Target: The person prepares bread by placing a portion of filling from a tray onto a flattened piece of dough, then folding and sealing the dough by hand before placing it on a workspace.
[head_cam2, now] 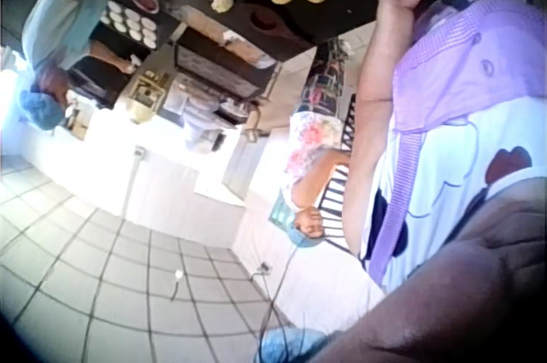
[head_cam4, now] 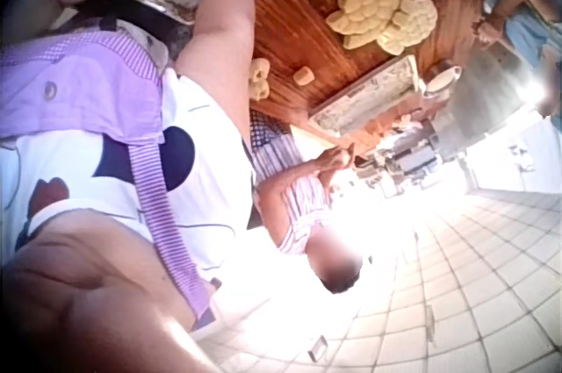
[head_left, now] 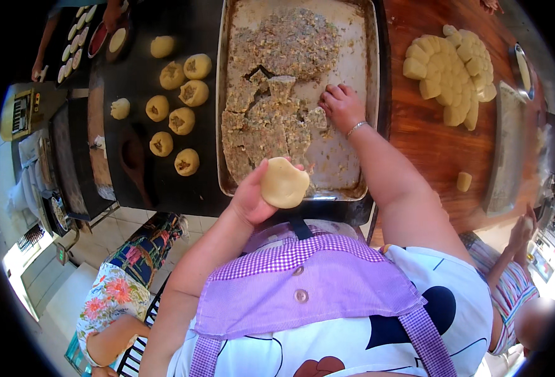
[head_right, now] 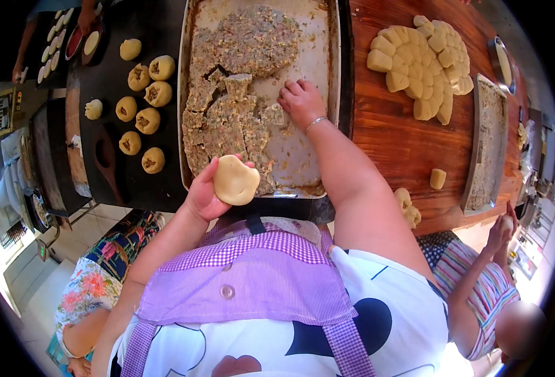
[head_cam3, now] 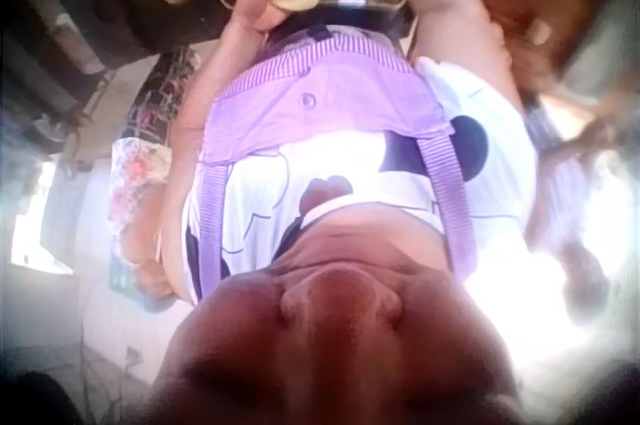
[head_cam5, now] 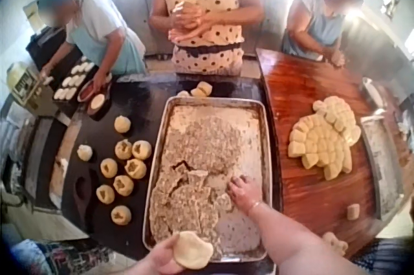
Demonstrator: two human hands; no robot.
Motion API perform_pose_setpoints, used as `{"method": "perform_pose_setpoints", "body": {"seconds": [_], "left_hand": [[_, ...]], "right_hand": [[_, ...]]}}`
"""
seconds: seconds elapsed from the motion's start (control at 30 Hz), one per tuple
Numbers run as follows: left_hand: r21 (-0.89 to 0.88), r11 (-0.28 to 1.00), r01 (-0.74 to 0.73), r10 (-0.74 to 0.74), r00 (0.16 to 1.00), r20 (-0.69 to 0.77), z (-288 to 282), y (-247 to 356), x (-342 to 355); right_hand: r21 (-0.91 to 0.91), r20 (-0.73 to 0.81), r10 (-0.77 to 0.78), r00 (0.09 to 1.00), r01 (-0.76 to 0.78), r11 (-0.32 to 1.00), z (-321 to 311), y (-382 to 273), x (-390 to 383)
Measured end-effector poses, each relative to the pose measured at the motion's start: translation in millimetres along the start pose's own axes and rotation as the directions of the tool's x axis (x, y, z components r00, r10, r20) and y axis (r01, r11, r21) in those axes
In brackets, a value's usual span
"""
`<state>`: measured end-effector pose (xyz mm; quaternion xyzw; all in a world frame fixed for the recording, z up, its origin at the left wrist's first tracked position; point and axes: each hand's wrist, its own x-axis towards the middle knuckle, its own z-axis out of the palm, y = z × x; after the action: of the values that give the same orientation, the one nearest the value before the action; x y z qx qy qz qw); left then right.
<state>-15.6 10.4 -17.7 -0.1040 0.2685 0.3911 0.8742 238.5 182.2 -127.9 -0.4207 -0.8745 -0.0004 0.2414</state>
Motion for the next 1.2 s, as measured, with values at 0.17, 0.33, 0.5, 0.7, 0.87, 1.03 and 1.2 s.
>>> {"method": "perform_pose_setpoints", "body": {"seconds": [0.17, 0.33, 0.5, 0.7, 0.87, 1.03, 1.2], "left_hand": [[-0.046, 0.999, -0.016, 0.015, 1.000, -0.016, 12, 0, 13], [0.050, 0.996, -0.074, 0.076, 0.996, -0.050, 21, 8, 46], [0.192, 0.977, -0.091, 0.126, 0.976, -0.179, 49, 5, 86], [0.280, 0.958, -0.064, 0.121, 0.974, -0.192, 85, -8, 98], [0.235, 0.954, -0.187, 0.218, 0.969, -0.113, 99, -22, 96], [0.224, 0.943, -0.248, 0.280, 0.951, -0.128, 97, -27, 93], [0.214, 0.949, -0.232, 0.273, 0.943, -0.192, 112, -26, 75]], "right_hand": [[0.307, -0.111, 0.245, 0.963, -0.201, 0.930, 2, 10, 3], [0.833, 0.549, 0.737, 0.393, -0.183, -0.522, -36, 26, 0], [0.586, 0.683, 0.482, 0.549, -0.019, -0.810, -91, -14, -1], [0.925, 0.167, 0.647, 0.744, -0.345, 0.158, -132, -90, 17], [0.610, -0.199, 0.319, 0.927, -0.138, 0.780, -130, -109, 16], [0.556, -0.219, 0.302, 0.928, -0.136, 0.820, -126, -121, 15], [0.557, -0.180, 0.234, 0.955, -0.097, 0.825, -140, -125, 21]]}}
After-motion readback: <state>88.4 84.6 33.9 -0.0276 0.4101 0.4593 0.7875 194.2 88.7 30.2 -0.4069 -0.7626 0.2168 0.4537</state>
